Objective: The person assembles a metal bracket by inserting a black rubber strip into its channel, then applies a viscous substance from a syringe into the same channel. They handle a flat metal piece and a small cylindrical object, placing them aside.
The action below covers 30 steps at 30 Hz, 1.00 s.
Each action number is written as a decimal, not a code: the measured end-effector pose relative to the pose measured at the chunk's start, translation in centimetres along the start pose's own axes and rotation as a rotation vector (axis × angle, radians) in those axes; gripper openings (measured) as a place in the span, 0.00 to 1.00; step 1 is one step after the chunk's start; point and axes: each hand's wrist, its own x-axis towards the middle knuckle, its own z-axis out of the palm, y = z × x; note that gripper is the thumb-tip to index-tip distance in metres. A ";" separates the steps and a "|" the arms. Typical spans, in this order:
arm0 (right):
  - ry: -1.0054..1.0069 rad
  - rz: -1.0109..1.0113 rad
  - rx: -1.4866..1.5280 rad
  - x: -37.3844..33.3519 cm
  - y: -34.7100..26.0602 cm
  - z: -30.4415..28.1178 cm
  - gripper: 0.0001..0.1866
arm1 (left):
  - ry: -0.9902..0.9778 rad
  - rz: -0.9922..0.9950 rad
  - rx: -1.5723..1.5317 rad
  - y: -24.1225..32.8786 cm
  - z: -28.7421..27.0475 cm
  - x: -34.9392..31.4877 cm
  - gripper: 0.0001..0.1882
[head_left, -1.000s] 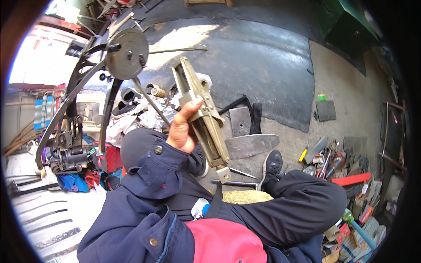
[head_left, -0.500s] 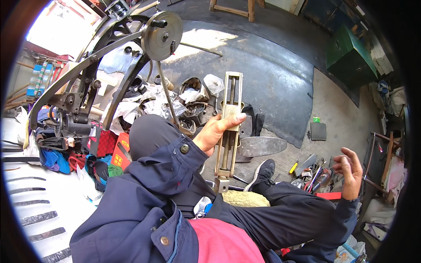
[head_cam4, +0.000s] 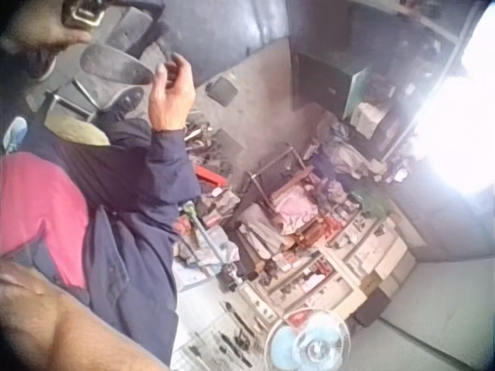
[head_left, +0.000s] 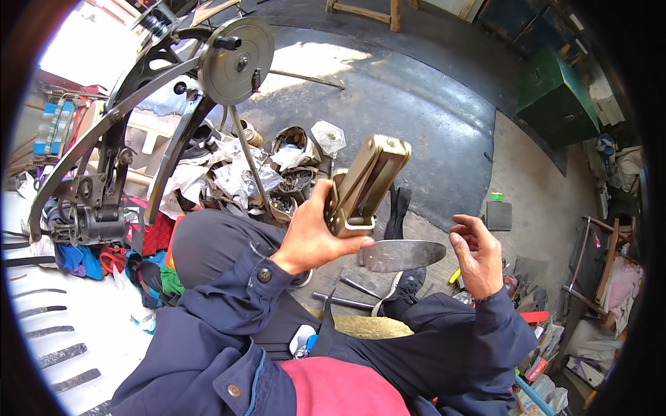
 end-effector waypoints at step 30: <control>-0.131 0.064 -0.043 2.0 2.1 2.2 0.15 | -0.085 -0.494 -0.456 -3.5 -0.2 -0.8 0.34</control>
